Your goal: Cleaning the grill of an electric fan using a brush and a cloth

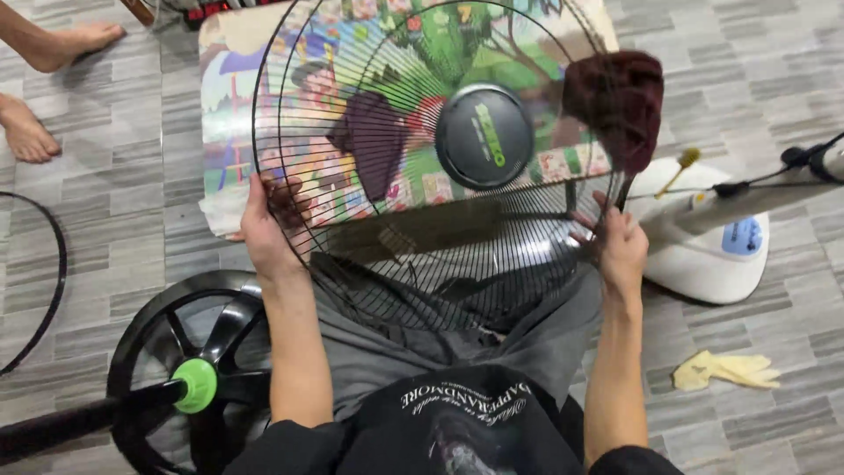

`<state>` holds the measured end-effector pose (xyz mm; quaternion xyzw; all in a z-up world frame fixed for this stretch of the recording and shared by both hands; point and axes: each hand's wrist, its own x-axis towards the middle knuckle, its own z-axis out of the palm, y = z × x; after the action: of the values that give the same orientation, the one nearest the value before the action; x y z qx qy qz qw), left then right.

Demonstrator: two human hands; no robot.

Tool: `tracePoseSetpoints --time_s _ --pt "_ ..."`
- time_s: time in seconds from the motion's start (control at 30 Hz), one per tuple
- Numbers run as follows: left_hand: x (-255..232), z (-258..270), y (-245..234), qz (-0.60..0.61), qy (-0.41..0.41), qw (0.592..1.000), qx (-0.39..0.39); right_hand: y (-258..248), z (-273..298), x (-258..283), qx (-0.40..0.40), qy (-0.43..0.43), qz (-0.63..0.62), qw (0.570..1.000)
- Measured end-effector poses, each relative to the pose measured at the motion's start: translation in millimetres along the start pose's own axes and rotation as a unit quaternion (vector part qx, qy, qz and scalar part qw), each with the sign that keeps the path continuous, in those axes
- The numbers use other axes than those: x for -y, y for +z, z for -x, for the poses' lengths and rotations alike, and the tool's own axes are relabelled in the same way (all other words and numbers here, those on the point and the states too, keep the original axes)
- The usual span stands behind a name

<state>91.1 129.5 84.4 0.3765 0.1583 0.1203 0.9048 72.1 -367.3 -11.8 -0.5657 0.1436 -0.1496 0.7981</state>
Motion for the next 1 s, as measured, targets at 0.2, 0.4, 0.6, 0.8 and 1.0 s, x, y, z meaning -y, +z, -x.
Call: tracePoseSetpoints --time_s 0.2,0.4,0.6,0.8,1.0 --pt "48.8 -4.2 -58.5 0.106 0.014 0.993 -0.047 9.5 23.5 0.1 0.08 -0.04 0.068 0.994" --pt "65.4 10.1 -68.5 0.093 -0.014 0.99 -0.108 14.2 19.6 -7.2 0.119 -0.1 0.107 0.982" --pt "108.5 36.3 -115.2 0.108 -0.01 0.987 -0.122 12.6 18.6 5.8 0.148 -0.109 0.135 0.974" --pt "139.4 48.0 -140.8 0.115 -0.026 0.981 -0.155 8.5 7.8 18.9 0.153 -0.068 0.147 0.975" --pt "128.6 60.8 -108.0 0.146 -0.001 0.984 -0.103 34.9 14.1 60.8 0.15 -0.153 0.37 0.904"
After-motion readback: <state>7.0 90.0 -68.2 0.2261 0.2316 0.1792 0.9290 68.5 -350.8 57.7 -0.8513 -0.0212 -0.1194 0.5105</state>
